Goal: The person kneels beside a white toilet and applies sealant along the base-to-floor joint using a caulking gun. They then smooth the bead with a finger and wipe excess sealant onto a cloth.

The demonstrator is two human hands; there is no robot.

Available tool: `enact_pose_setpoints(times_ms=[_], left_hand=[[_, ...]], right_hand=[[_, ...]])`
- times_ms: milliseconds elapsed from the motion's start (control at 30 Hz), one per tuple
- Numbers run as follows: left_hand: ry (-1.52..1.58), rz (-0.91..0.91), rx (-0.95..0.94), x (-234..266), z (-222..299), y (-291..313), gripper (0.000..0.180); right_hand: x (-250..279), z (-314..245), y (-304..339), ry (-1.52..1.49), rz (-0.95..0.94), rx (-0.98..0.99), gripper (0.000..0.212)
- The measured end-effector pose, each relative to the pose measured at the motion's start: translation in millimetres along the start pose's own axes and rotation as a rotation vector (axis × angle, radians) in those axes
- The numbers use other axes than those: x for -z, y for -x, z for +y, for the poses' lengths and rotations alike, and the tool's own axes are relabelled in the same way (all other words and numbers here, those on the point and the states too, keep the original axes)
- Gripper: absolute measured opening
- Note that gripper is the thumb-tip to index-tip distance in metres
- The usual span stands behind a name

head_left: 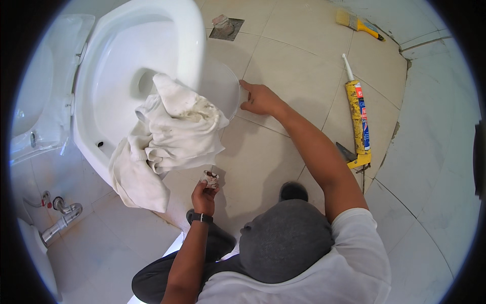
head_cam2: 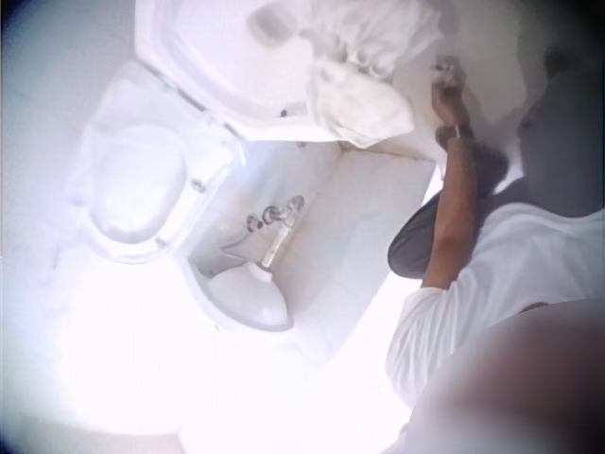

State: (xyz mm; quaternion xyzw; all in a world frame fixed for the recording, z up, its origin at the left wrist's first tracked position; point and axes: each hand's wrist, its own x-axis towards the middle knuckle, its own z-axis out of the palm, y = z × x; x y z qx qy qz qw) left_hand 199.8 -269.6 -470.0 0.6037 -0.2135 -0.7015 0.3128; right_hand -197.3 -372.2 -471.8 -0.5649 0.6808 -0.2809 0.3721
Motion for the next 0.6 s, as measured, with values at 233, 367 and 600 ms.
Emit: enact_pose_setpoints(times_ms=[233,367,600], left_hand=[[0.025,-0.030,0.013,3.0,-2.1,3.6,0.023],[0.018,-0.041,0.014,0.8,-3.1,3.9,0.024],[-0.013,-0.052,0.026,-7.7,-4.2,-0.5,0.027]], right_hand=[[0.6,-5.4,-5.4,0.053,-0.046,-0.025,0.089],[4.1,-10.6,-0.5,0.134,-0.125,-0.087,0.089],[-4.3,-23.2,20.5,0.087,-0.229,-0.184,0.091]])
